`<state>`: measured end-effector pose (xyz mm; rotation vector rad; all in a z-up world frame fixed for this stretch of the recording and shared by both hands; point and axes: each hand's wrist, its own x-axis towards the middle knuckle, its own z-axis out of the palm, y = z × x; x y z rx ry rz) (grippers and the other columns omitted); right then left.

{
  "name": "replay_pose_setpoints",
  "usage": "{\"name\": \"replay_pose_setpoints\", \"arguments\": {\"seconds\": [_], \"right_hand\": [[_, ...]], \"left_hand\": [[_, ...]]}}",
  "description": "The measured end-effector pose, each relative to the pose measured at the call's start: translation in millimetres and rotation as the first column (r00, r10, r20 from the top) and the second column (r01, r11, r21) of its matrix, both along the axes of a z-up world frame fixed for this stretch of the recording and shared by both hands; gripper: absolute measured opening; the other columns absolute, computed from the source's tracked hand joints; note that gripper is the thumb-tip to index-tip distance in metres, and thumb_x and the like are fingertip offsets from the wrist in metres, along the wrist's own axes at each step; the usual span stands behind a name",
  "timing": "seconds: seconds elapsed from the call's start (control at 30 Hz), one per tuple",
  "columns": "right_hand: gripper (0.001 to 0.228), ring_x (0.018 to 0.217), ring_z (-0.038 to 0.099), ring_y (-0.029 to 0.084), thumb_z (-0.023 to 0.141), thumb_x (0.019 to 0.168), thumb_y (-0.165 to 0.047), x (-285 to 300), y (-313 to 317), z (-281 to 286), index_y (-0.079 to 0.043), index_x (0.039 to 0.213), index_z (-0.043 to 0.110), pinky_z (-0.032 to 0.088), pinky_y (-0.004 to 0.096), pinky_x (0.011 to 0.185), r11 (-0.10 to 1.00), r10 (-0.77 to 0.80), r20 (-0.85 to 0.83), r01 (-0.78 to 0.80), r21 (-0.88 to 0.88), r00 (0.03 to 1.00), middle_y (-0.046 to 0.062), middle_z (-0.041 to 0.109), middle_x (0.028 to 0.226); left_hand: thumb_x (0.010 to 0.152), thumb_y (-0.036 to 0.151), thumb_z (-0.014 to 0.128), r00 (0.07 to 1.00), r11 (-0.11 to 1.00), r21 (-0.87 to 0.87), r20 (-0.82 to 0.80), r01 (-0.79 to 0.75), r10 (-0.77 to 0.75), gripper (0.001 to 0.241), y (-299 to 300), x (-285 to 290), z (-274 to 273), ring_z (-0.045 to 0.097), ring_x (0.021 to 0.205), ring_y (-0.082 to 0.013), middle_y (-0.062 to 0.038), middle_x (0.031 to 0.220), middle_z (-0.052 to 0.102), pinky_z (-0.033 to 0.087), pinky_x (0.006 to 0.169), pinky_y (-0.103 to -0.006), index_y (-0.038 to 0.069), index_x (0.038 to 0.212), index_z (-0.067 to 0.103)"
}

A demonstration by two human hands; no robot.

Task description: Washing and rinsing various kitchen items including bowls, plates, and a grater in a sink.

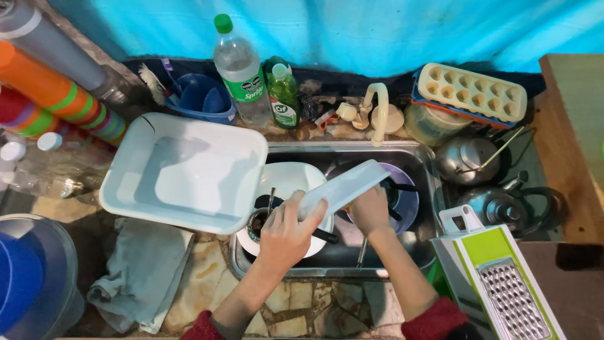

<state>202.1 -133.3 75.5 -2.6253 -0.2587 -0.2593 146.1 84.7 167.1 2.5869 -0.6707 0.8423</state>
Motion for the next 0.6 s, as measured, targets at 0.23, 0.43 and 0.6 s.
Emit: {"name": "replay_pose_setpoints", "arguments": {"seconds": [0.23,0.43,0.6], "right_hand": [[0.035,0.107,0.062,0.041,0.064,0.080,-0.004,-73.7,85.6,36.0,0.001,0.114,0.066,0.050,0.048,0.092,0.823,0.094,0.087,-0.126,0.554,0.992,0.021,0.065,0.112],[0.038,0.111,0.060,0.037,0.065,0.071,0.007,-53.5,44.6,-27.0,-0.012,0.102,0.078,0.050,0.048,0.095,0.955,0.094,0.197,-0.144,0.259,0.976,0.013,0.068,0.122],[0.040,0.110,0.056,0.042,0.065,0.073,0.009,-41.4,26.4,-32.1,-0.011,0.105,0.079,0.048,0.048,0.092,0.998,-0.028,0.117,0.021,0.059,0.993,0.016,0.068,0.123]], "left_hand": [[0.084,0.014,0.065,0.999,0.995,-0.102,0.035,0.013,-0.010,0.048,-7.4,8.4,1.7,0.068,0.090,-0.0329,-0.015,0.124,0.061,0.058,0.074,-0.0405,0.028,0.130,0.066],[0.083,0.008,0.065,0.990,0.960,-0.259,-0.119,-0.101,0.072,0.052,9.1,1.3,-1.0,0.068,0.096,-0.0358,-0.017,0.122,0.063,0.057,0.073,-0.0448,0.025,0.131,0.068],[0.078,0.004,0.065,0.989,0.926,-0.358,-0.126,-0.120,0.079,0.056,5.9,-7.3,-3.4,0.066,0.099,-0.0396,-0.019,0.121,0.062,0.057,0.080,-0.0477,0.024,0.130,0.068]]}}
